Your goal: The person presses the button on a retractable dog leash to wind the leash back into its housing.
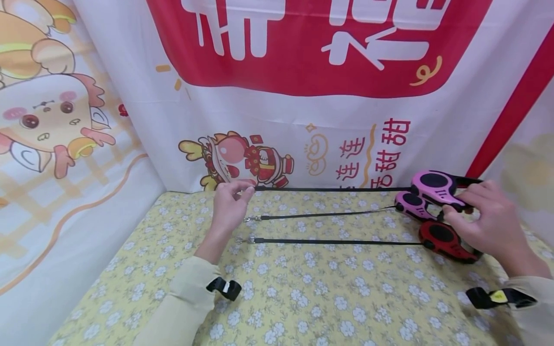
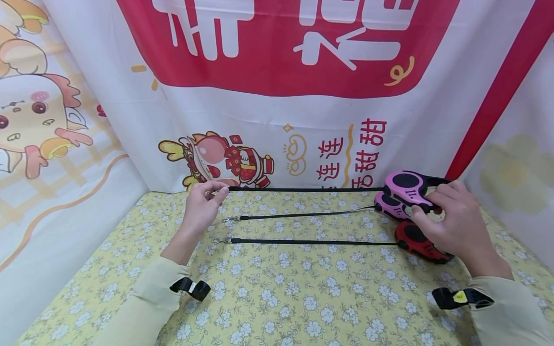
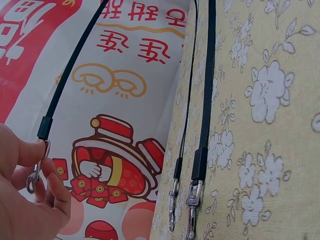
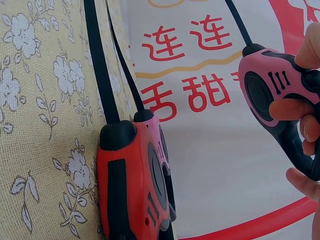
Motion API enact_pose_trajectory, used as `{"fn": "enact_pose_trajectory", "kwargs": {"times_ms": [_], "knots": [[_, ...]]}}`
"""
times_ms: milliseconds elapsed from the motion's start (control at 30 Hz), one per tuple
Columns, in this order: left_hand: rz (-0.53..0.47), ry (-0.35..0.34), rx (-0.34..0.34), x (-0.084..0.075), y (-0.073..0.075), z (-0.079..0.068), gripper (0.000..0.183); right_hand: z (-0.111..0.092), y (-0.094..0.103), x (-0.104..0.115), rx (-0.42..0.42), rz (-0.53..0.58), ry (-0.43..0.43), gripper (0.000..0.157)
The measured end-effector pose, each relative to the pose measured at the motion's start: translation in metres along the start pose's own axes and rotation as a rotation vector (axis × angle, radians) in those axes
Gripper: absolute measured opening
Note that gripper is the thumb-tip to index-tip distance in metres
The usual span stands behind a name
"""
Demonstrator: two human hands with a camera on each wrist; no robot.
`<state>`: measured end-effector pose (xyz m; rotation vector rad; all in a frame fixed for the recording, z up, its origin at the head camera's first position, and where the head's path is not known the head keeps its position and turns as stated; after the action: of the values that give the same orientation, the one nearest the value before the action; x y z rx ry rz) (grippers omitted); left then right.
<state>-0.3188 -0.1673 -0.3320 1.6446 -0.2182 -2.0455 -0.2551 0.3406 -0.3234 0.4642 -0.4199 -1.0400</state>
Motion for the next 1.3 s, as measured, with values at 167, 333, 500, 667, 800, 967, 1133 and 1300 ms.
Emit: {"fn": "enact_pose_trajectory", "kwargs": {"times_ms": [167,333,500,667,800,967,1133,1300], "knots": [[-0.003,0.005,0.004,-0.001,0.0006,-0.0008,0.023,-0.0006,0.0,0.0006,0.005,-0.003,-0.006,0.037],[0.008,0.017,0.009,-0.0007,-0.0004,-0.0007,0.025,0.0002,-0.0013,0.0013,-0.004,0.021,0.011,0.036],[0.002,0.024,0.011,-0.0013,-0.0009,-0.001,0.025,-0.0004,-0.0037,0.001,-0.007,0.039,0.014,0.033],[-0.006,0.033,0.012,-0.0018,-0.0009,-0.0013,0.023,-0.0008,-0.0053,0.0015,-0.008,0.044,0.017,0.029],[-0.005,0.029,0.021,-0.0022,-0.002,-0.0016,0.025,-0.0007,-0.0051,0.0029,-0.001,0.031,0.012,0.028],[-0.005,0.042,0.03,-0.0028,-0.0031,-0.0019,0.026,-0.0001,-0.0039,0.0042,0.013,0.019,-0.009,0.025],[-0.023,0.064,0.033,-0.0016,-0.0042,-0.0018,0.025,0.0002,-0.0038,0.0056,0.024,0.011,-0.012,0.025],[-0.034,0.065,0.035,-0.0014,-0.0056,-0.0013,0.023,0.0007,-0.0038,0.0068,0.019,0.019,-0.005,0.026]]}}
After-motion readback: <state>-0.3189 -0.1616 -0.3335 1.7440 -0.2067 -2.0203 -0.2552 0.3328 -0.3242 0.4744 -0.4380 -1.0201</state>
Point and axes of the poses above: each hand's wrist, its own z-axis towards the middle knuckle, its own y-axis out of the back of the hand, x = y × z, the point moved 4 cm from there along z, towards the middle knuckle, and after that the axes turned 2 degrees about -x, right-handed, at the moved point
